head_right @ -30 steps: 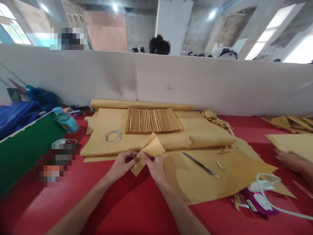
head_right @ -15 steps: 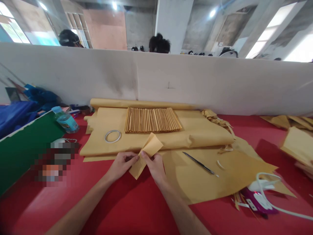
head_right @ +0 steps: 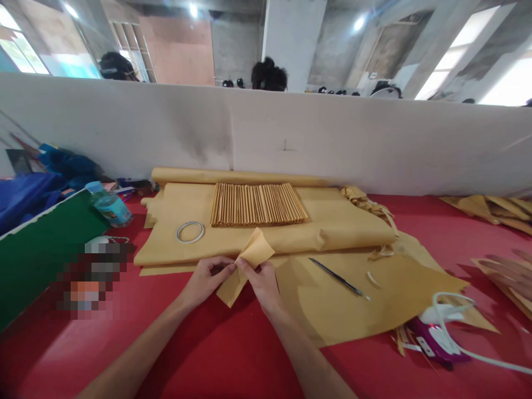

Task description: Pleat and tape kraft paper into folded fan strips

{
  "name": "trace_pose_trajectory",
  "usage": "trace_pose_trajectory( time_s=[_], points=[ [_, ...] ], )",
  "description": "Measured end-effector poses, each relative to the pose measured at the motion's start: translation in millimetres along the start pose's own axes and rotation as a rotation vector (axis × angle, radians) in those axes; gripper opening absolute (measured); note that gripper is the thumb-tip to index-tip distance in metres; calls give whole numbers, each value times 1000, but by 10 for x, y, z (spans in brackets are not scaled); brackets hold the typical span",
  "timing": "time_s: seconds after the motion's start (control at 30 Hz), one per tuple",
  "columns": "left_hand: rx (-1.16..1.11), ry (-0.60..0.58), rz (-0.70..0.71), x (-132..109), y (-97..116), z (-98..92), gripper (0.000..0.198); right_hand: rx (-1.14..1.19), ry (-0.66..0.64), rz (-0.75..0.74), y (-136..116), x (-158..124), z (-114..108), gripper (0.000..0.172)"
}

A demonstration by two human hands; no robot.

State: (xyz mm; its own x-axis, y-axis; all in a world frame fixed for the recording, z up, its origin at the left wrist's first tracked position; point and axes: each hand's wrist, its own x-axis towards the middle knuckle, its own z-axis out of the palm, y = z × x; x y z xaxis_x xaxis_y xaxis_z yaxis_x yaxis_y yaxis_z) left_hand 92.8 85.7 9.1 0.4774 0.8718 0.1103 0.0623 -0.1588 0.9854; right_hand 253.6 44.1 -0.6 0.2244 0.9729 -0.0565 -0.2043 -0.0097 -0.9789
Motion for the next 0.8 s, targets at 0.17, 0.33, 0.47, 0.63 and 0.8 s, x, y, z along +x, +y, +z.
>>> trace_pose_trajectory(
  time_s=[0.17, 0.33, 0.47, 0.63, 0.8],
  points=[
    [37, 31, -5, -3, 2, -33, 31, 7, 15, 15, -15, -15, 19, 42],
    [42, 27, -6, -7, -4, -16, 32, -10, 10, 11, -4, 12, 0, 44],
    [30, -2, -7, -11, 7, 6, 37, 1, 5, 8, 10, 19, -18, 43],
    [53, 10, 0, -5, 25, -7, 37, 21, -15, 21, 9, 6, -3, 40],
    [80, 14, 16, -4, 17, -26, 34, 16, 1, 41, 18, -2, -9, 43]
  ],
)
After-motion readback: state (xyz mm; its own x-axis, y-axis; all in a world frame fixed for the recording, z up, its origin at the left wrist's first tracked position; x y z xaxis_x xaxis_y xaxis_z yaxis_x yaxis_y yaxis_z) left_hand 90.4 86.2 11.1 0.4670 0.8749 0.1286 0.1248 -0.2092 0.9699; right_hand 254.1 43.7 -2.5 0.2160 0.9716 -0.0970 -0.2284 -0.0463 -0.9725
